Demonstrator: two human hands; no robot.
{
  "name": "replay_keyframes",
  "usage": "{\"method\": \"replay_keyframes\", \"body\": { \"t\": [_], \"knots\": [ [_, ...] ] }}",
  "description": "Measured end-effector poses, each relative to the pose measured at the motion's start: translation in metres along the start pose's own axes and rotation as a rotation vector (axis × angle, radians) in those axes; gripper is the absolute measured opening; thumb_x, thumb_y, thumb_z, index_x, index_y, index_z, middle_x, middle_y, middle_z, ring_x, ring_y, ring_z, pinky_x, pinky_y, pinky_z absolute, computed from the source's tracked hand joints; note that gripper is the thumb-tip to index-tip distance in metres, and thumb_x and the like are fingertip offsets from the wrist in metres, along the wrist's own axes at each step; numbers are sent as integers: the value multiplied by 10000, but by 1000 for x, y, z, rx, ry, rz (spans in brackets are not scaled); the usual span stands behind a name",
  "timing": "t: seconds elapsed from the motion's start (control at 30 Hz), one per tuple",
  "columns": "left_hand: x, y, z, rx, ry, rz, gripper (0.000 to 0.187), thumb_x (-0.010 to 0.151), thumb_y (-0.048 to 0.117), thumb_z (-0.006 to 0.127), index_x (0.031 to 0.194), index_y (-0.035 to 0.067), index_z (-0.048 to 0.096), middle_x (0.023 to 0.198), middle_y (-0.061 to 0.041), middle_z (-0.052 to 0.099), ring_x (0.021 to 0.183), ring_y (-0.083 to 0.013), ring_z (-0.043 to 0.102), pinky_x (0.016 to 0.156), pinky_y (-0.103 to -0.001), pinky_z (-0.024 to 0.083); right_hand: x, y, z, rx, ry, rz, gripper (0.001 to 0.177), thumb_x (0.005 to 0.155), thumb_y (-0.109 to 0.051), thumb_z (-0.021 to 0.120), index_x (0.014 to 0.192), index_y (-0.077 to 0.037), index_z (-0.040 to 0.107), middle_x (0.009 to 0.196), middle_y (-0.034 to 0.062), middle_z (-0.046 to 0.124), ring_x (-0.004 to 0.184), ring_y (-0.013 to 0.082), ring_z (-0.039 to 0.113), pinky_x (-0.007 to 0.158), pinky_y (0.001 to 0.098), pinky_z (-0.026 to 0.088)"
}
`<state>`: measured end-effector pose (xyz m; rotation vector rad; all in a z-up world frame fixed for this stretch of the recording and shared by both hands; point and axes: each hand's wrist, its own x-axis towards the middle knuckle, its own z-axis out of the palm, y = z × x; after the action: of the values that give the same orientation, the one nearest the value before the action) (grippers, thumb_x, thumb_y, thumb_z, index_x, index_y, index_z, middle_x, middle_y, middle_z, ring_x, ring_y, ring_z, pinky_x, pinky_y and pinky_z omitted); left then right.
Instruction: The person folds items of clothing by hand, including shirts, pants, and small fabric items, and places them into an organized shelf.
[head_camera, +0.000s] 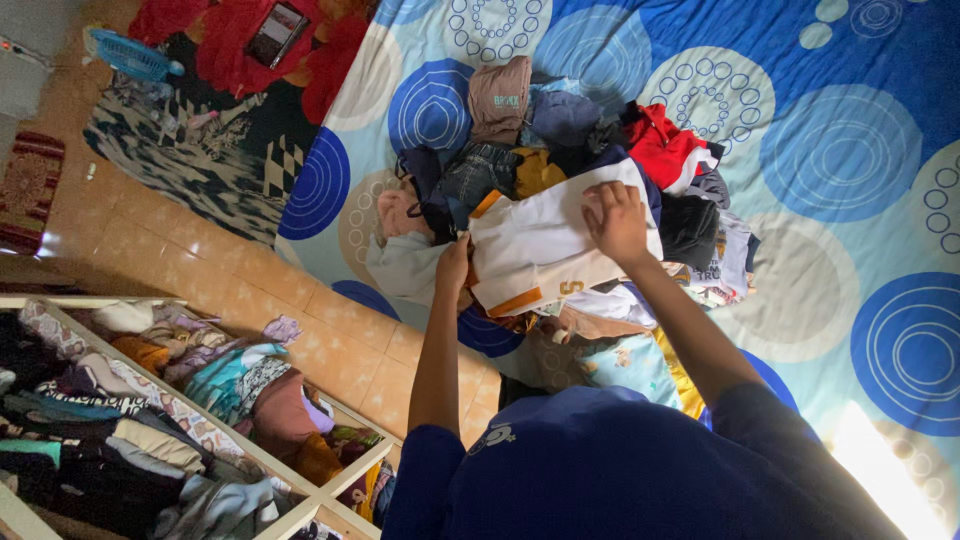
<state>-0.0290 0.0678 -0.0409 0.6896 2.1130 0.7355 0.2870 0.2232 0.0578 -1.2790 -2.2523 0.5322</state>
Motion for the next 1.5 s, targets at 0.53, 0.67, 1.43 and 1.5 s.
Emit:
{"method": "replay_keyframes", "body": {
  "t": [0.53,0.67,1.43,1.5],
  "knots": [
    [50,71,-37,-685,-257,130,333,998,140,741,1220,-90,645,1100,-169,633,887,-214,608,759,-352,477,71,57,-24,-94,-269,-155,244,856,-309,802,1041,-174,719,1188,84,628,1224,336,522,985,516,439],
    [-21,59,-56,-874,-303,301,320,892,38,729,1192,-18,636,1150,-64,699,1027,-121,661,885,-252,495,35,46,-55,-47,-156,-241,202,804,-208,788,986,-174,708,1240,19,619,1243,307,518,1011,477,408],
    [-84,-17,-25,-119,-329,439,202,966,151,736,1080,-16,742,895,-52,675,816,-111,593,708,-265,480,-40,-97,-23,205,-352,-515,808,714,-293,826,1456,-206,516,1498,101,499,1423,348,378,1118,539,283],
    [-80,-19,-27,-94,-312,402,197,990,157,741,1068,-24,752,846,-62,622,780,-126,536,673,-288,435,-29,-114,-15,196,-463,-529,849,669,-324,842,1444,-201,515,1473,132,457,1407,359,341,1126,556,270]
  ]
}}
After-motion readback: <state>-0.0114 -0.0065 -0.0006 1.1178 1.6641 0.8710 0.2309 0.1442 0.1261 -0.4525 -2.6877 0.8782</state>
